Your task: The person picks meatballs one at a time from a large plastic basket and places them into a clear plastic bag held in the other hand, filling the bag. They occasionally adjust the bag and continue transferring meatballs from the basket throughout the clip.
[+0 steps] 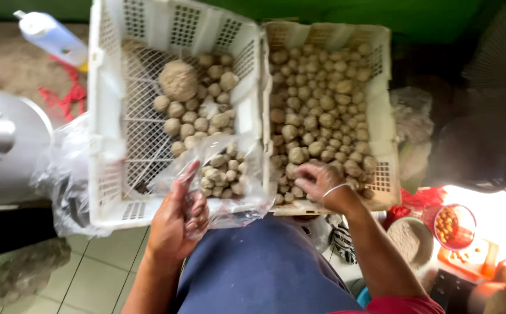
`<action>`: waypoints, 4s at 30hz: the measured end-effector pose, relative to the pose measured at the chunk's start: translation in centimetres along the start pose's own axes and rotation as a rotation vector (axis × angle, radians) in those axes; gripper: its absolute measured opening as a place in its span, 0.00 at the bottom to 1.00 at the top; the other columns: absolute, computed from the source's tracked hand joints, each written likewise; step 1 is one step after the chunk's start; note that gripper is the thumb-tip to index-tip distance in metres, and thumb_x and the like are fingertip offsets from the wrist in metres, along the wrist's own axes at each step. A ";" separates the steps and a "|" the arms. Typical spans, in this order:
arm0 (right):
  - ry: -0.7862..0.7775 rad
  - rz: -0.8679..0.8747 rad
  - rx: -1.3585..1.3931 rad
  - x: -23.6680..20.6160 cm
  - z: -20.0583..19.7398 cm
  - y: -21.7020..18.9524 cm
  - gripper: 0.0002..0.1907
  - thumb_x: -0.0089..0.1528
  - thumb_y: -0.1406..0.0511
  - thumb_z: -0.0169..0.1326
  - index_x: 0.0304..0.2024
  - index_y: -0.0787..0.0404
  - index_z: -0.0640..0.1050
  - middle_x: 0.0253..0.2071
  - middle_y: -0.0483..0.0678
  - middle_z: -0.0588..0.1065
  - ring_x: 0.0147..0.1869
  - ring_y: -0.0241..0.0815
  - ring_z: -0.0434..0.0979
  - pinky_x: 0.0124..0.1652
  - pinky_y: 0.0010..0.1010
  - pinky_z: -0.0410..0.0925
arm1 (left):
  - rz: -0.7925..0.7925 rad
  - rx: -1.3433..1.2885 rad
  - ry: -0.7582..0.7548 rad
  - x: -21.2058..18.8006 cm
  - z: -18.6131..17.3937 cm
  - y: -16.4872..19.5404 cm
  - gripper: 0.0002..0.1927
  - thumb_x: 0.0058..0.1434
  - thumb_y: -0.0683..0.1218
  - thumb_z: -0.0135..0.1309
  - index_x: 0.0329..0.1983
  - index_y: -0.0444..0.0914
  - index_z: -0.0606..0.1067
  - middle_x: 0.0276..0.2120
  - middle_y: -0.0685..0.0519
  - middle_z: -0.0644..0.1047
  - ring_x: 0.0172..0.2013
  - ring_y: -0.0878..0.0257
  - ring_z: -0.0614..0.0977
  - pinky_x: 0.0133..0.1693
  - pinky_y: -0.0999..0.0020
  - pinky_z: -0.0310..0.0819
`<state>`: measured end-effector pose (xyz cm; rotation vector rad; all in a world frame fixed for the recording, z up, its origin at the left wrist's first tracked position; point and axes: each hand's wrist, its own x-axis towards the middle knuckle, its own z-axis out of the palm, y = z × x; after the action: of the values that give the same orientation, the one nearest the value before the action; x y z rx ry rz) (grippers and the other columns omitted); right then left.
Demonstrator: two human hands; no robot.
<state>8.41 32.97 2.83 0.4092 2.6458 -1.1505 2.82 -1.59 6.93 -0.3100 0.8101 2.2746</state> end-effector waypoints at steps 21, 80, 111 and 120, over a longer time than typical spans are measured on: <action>-0.026 0.261 -0.205 5.0 -8.2 -1.2 0.14 0.67 0.58 0.57 0.54 0.51 0.78 0.47 0.53 0.81 0.48 0.50 0.80 0.49 0.43 0.74 | 0.045 0.005 -0.043 -0.9 0.9 1.0 0.30 0.76 0.57 0.35 0.79 0.45 0.55 0.25 0.55 0.66 0.18 0.72 0.61 0.21 0.78 0.58; -0.057 0.255 -0.529 11.1 -8.0 9.5 0.20 0.66 0.67 0.53 0.61 0.53 0.76 0.47 0.56 0.80 0.47 0.48 0.81 0.48 0.39 0.75 | 0.131 0.160 0.216 0.7 4.4 -1.7 0.30 0.76 0.56 0.32 0.77 0.40 0.58 0.23 0.56 0.66 0.16 0.71 0.60 0.17 0.76 0.55; 0.058 0.339 -0.290 6.1 -8.9 6.7 0.22 0.65 0.65 0.58 0.62 0.55 0.76 0.61 0.52 0.76 0.60 0.47 0.78 0.61 0.36 0.69 | 0.071 0.124 0.052 -1.1 2.0 0.0 0.30 0.75 0.56 0.35 0.77 0.43 0.57 0.23 0.56 0.67 0.16 0.71 0.61 0.17 0.77 0.56; -0.447 0.403 -0.608 10.4 -5.3 9.4 0.37 0.62 0.70 0.52 0.74 0.46 0.63 0.71 0.52 0.68 0.70 0.54 0.72 0.65 0.40 0.68 | 0.089 0.136 0.022 -0.9 2.1 -0.2 0.30 0.75 0.57 0.35 0.77 0.43 0.57 0.24 0.56 0.67 0.16 0.72 0.61 0.16 0.77 0.55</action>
<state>1.40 44.73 -3.31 0.4634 2.2207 -0.2484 3.66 -0.62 8.82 -0.2413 1.0032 2.2879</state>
